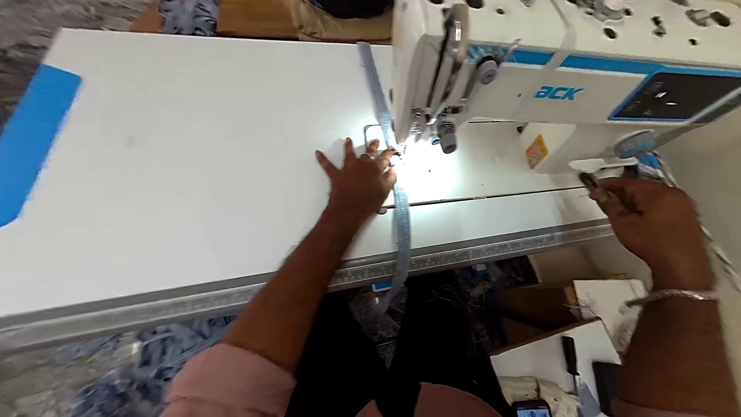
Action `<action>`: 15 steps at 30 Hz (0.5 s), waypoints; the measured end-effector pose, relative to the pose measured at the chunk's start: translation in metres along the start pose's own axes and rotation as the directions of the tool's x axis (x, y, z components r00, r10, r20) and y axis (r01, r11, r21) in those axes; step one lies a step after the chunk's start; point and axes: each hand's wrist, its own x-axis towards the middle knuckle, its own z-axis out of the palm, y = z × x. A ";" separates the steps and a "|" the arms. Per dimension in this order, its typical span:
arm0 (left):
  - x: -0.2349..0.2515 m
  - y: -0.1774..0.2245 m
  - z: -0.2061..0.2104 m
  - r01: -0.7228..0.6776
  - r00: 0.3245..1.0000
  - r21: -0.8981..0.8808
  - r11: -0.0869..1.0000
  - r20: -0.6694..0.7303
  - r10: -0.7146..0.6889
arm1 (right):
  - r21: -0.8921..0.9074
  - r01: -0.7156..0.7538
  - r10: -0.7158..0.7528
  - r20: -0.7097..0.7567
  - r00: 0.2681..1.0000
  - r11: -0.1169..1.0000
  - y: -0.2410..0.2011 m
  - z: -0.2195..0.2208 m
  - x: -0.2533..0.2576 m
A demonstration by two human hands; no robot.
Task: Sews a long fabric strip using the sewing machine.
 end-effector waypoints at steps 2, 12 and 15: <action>0.004 -0.004 0.001 -0.036 0.999 -0.028 0.999 0.007 0.036 | -0.057 -0.076 0.075 -0.015 0.997 0.995 0.031 0.006 0.007; 0.070 0.007 -0.040 0.187 0.982 -0.145 0.972 0.018 -0.186 | -0.163 -0.240 0.245 0.008 0.970 0.957 0.056 0.046 0.044; 0.078 0.017 -0.045 0.215 0.976 -0.101 0.971 0.046 -0.212 | -0.135 -0.017 0.030 0.091 0.995 0.991 0.035 0.053 0.039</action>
